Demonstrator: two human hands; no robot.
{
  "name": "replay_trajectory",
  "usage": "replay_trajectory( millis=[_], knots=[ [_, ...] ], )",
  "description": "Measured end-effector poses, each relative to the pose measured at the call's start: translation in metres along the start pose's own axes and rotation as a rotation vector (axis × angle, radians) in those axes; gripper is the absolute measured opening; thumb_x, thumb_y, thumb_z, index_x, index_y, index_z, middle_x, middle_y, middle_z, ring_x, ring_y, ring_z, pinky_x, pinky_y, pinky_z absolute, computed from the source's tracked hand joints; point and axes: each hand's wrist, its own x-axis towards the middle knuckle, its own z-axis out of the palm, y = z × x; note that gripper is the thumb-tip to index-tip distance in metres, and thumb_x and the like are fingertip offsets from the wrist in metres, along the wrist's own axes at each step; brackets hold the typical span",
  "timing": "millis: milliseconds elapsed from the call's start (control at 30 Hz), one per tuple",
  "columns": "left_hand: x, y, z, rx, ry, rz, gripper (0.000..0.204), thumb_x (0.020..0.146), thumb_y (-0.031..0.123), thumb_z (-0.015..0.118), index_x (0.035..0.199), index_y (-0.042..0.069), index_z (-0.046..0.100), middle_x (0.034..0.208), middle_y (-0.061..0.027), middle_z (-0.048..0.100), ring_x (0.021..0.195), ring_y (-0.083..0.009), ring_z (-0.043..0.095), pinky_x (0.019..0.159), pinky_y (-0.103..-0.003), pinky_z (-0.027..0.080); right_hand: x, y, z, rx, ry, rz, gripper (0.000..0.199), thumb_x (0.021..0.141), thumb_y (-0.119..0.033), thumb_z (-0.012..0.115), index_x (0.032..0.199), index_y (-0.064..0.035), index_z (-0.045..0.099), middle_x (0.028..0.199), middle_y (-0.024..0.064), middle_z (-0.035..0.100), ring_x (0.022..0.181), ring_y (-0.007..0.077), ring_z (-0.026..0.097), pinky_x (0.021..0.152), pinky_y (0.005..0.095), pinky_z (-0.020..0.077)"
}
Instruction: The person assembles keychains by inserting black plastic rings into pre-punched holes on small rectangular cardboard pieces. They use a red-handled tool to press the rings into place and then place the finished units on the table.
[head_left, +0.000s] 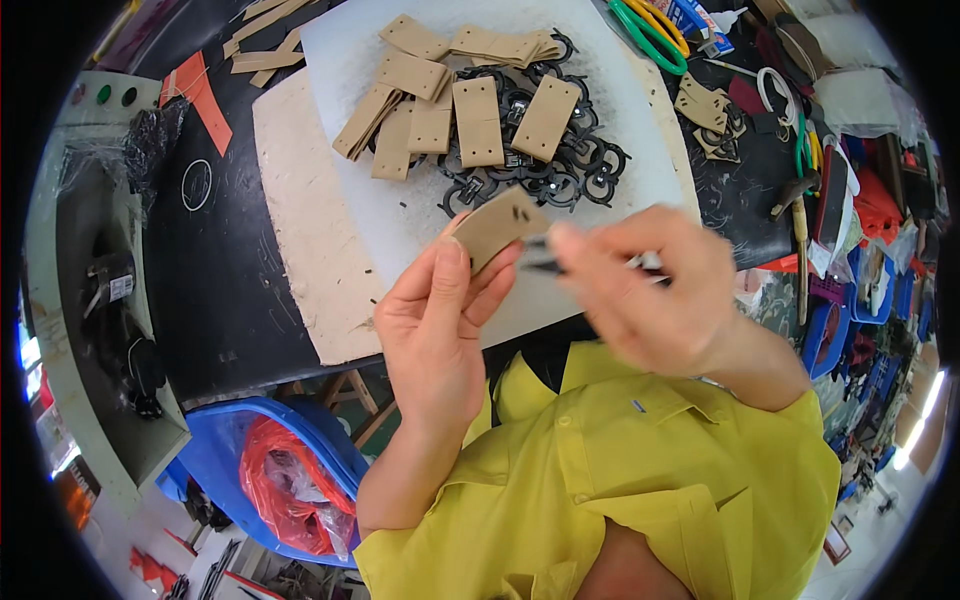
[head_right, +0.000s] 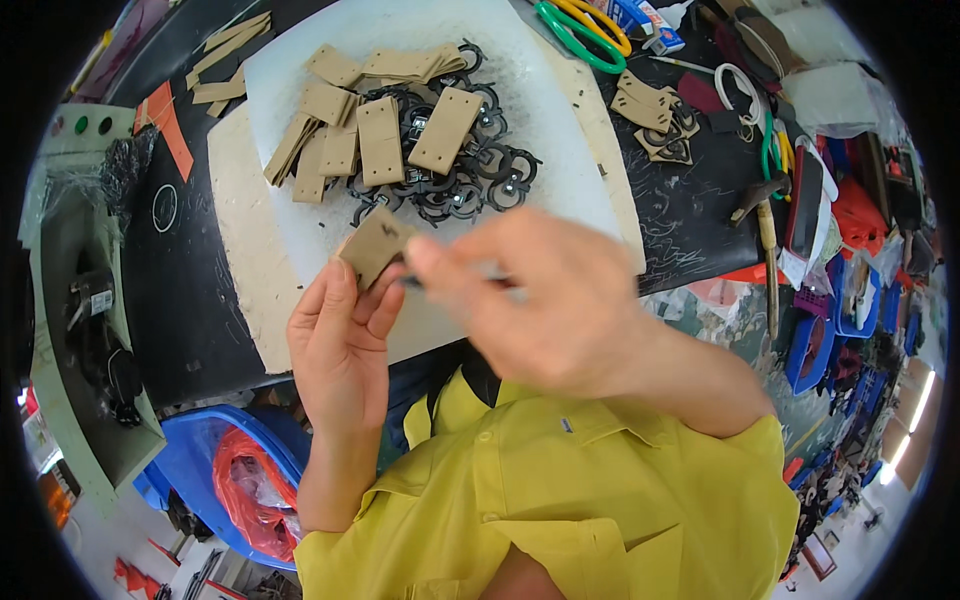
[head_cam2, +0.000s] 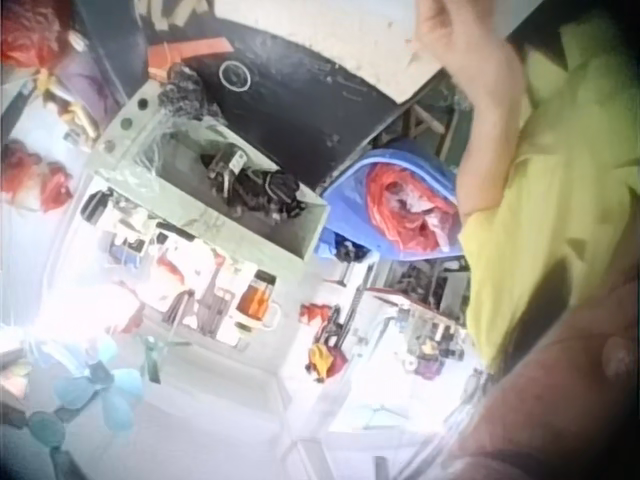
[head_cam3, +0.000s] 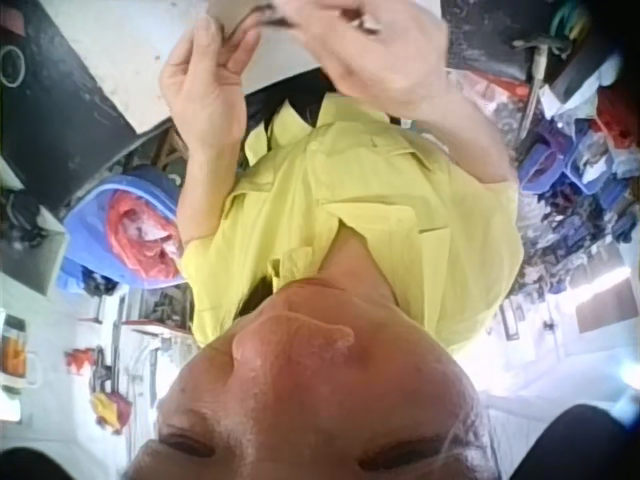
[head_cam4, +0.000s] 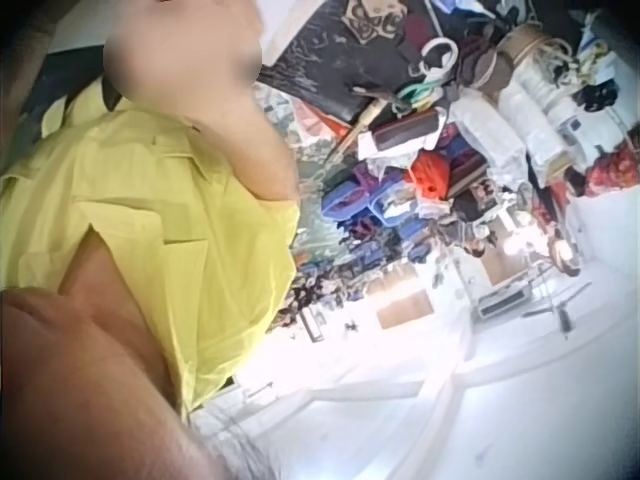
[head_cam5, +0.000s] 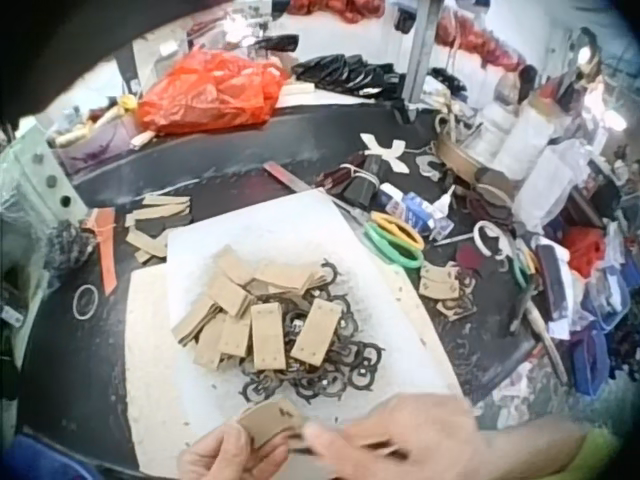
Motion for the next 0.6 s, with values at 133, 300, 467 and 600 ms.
replay_trajectory(
  millis=[133,300,467,600],
  knots=[
    [-0.005,0.001,0.005,-0.058,-0.095,-0.038,0.036,0.096,0.017,0.046,0.124,-0.006,0.047,0.113,-0.0152,0.059,0.1,-0.0215,0.061,0.083,-0.03,0.053,-0.004,-0.002,0.015,0.1,0.116,-0.071,0.031,0.062,-0.002,0.068,0.094,0.0002,0.067,0.074,0.0065,0.058,0.053,0.0146,0.054,0.041,0.0242,0.0432],
    [-0.012,0.0,0.009,-0.078,-0.125,-0.067,0.037,0.097,0.018,0.044,0.125,-0.006,0.046,0.115,-0.0157,0.057,0.101,-0.0215,0.06,0.085,-0.032,0.052,-0.003,-0.002,0.012,0.07,0.123,-0.066,0.033,0.06,-0.004,0.077,0.092,-0.0031,0.068,0.07,0.0062,0.055,0.051,0.0139,0.054,0.04,0.0223,0.0419],
    [-0.016,-0.008,0.017,-0.068,-0.085,0.065,0.033,0.096,0.01,0.043,0.123,-0.008,0.047,0.115,-0.0182,0.057,0.103,-0.0205,0.059,0.09,-0.034,0.05,-0.003,-0.006,0.007,0.145,0.071,0.072,0.021,0.066,-0.003,0.072,0.086,-0.003,0.067,0.07,0.006,0.056,0.05,0.0144,0.054,0.04,0.0242,0.0407],
    [-0.021,-0.025,0.021,0.201,-0.018,0.4,0.033,0.095,0.008,0.043,0.123,-0.01,0.046,0.113,-0.0186,0.058,0.101,-0.0224,0.059,0.088,-0.034,0.051,0.004,-0.015,-0.004,0.396,-0.042,0.379,0.008,0.073,-0.003,0.067,0.081,-0.0032,0.066,0.072,0.0064,0.057,0.05,0.0164,0.051,0.043,0.0282,0.0396]
  ],
)
